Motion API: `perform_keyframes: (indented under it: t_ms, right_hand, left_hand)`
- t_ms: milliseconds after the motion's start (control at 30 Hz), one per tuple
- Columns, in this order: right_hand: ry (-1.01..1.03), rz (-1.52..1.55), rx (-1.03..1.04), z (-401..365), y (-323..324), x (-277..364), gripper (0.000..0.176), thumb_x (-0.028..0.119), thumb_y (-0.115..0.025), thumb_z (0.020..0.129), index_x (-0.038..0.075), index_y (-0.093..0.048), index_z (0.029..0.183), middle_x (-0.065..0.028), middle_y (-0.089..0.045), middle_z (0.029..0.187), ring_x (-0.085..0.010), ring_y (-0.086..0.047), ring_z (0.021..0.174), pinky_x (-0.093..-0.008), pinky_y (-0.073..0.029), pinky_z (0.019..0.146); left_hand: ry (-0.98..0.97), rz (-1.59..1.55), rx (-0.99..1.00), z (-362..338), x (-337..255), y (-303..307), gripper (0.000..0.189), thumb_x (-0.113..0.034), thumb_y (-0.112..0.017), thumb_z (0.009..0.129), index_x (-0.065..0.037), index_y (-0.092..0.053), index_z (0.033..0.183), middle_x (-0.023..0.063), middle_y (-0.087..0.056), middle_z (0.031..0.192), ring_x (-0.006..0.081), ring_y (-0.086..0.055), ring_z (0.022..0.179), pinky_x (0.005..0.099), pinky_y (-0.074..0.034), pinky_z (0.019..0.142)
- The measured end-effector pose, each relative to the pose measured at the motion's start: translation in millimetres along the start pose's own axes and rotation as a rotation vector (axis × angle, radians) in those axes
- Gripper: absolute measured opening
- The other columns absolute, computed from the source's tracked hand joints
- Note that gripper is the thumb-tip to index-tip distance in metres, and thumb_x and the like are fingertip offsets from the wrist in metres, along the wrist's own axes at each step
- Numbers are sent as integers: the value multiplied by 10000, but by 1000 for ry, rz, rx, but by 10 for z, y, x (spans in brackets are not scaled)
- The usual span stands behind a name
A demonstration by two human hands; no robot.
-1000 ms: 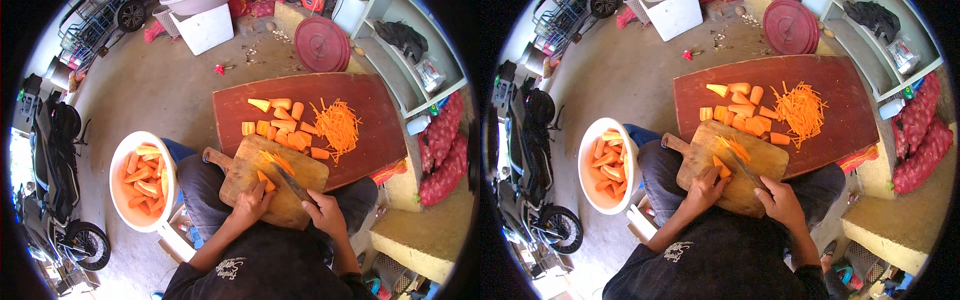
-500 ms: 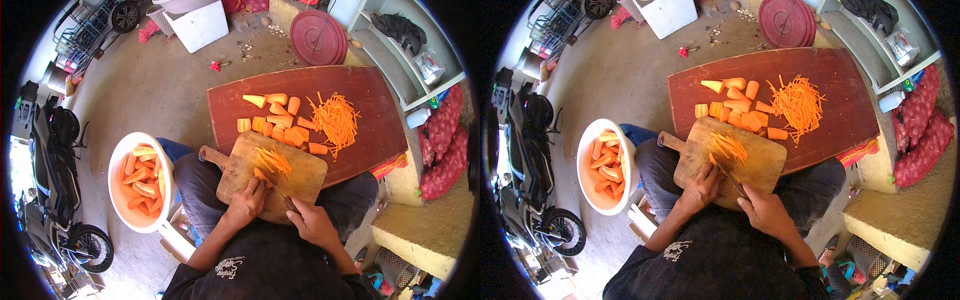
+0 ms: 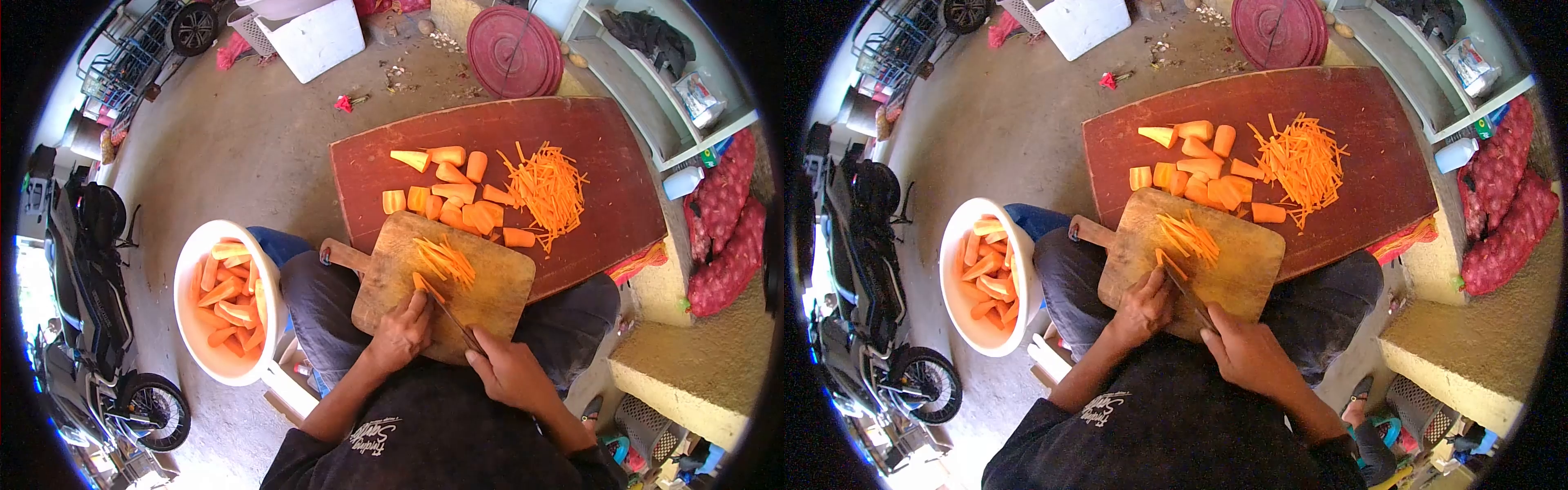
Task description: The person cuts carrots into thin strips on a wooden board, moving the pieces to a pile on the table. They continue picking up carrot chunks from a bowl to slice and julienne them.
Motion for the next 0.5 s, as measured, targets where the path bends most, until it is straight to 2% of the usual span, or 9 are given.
perform_keyframes:
  t_ms: [100,200,300,400,500]
  right_hand:
    - [45,14,-51,377,-218,-116,413,204,-638,1078,-30,-566,1411,-310,-732,1139,-512,-716,1044,-544,-579,872]
    - [23,-29,-70,500,-205,29,422,213,-648,1072,-41,-589,1403,-316,-734,1156,-509,-714,1084,-535,-575,916]
    - [181,95,-183,448,-104,-7,423,209,-659,1065,-55,-614,1392,-312,-738,1161,-503,-726,1073,-516,-579,925]
    - [162,129,-237,293,-11,-133,420,184,-659,1063,-58,-618,1404,-297,-740,1124,-482,-741,1029,-466,-584,898]
    - [46,187,-202,133,93,-209,441,219,-684,1061,-42,-615,1410,-308,-738,1147,-488,-736,1071,-509,-590,889]
  left_hand:
    - [-31,-29,-52,-7,5,-21,453,-27,-733,785,72,-698,1226,187,-606,1204,334,-696,994,411,-631,813]
    - [-1,-67,-65,0,15,39,392,-19,-748,838,71,-695,1216,183,-629,1162,330,-705,955,413,-628,807]
    - [24,-16,-161,73,-53,177,367,-39,-768,881,80,-688,1219,176,-650,1108,327,-712,926,401,-628,787]
    - [60,-67,-132,64,-28,145,398,11,-772,898,91,-658,1270,226,-682,1118,365,-731,887,427,-634,733]
    - [96,13,-170,67,-39,156,376,-48,-767,906,92,-679,1244,181,-676,1130,305,-718,922,379,-634,727]
Point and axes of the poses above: each hand's wrist, its own z-axis towards the middle knuckle, its own y-axis out of the back of the hand, x = y × z, the point moved 8 cm from there along z, towards the middle knuckle
